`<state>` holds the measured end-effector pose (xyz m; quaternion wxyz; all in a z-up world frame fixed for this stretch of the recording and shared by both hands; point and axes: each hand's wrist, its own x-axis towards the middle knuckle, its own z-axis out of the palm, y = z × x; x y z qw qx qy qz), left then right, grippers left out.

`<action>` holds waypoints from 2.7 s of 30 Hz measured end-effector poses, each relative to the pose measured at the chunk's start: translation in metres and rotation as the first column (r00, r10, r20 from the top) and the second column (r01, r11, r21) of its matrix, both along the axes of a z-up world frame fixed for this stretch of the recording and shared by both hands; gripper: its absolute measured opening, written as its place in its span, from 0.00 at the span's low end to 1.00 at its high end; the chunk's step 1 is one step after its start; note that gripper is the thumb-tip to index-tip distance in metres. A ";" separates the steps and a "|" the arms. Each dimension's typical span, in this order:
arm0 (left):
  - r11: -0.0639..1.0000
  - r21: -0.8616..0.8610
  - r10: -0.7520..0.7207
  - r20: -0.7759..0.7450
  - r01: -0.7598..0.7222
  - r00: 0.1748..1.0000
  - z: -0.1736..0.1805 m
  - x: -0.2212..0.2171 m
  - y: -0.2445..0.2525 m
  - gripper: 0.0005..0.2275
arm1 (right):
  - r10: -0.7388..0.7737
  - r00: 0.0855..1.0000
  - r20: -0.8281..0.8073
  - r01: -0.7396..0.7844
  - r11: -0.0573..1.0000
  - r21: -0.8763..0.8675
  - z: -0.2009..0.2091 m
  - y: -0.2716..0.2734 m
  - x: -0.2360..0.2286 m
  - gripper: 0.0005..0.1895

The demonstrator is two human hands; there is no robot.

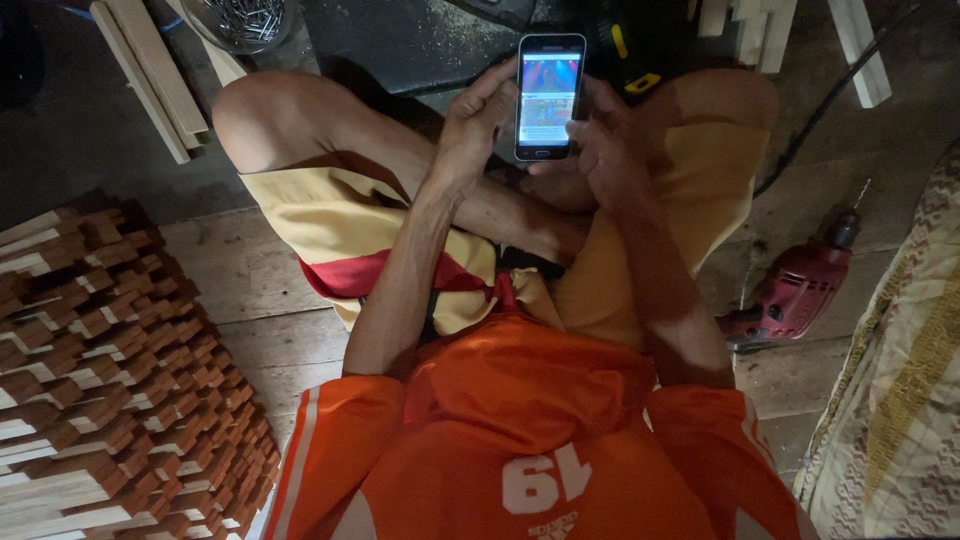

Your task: The person assembles small wooden crosses by fitting two wooden slats together and hammering a nail through the center point.

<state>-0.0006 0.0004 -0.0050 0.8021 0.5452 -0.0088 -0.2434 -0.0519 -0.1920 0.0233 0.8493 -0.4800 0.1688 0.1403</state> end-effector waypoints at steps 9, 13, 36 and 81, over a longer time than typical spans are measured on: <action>1.000 0.026 0.009 -0.041 -0.008 0.999 0.001 0.001 -0.001 0.15 | -0.027 0.997 -0.069 0.016 0.988 -0.152 0.018 0.009 0.005 0.28; 0.999 -0.032 0.001 -0.027 -0.002 1.000 0.007 0.001 -0.002 0.16 | -0.038 0.995 -0.092 0.017 0.977 -0.215 0.026 0.014 0.007 0.23; 0.996 0.044 0.080 -0.176 -0.073 0.981 -0.007 -0.004 -0.006 0.19 | 0.207 0.977 0.054 -0.074 0.567 -0.820 0.016 0.012 -0.009 0.45; 0.977 0.209 0.002 -0.140 0.028 0.990 0.094 -0.051 0.022 0.23 | 0.037 0.974 0.223 0.224 -0.284 -0.932 -0.010 -0.353 -0.141 0.29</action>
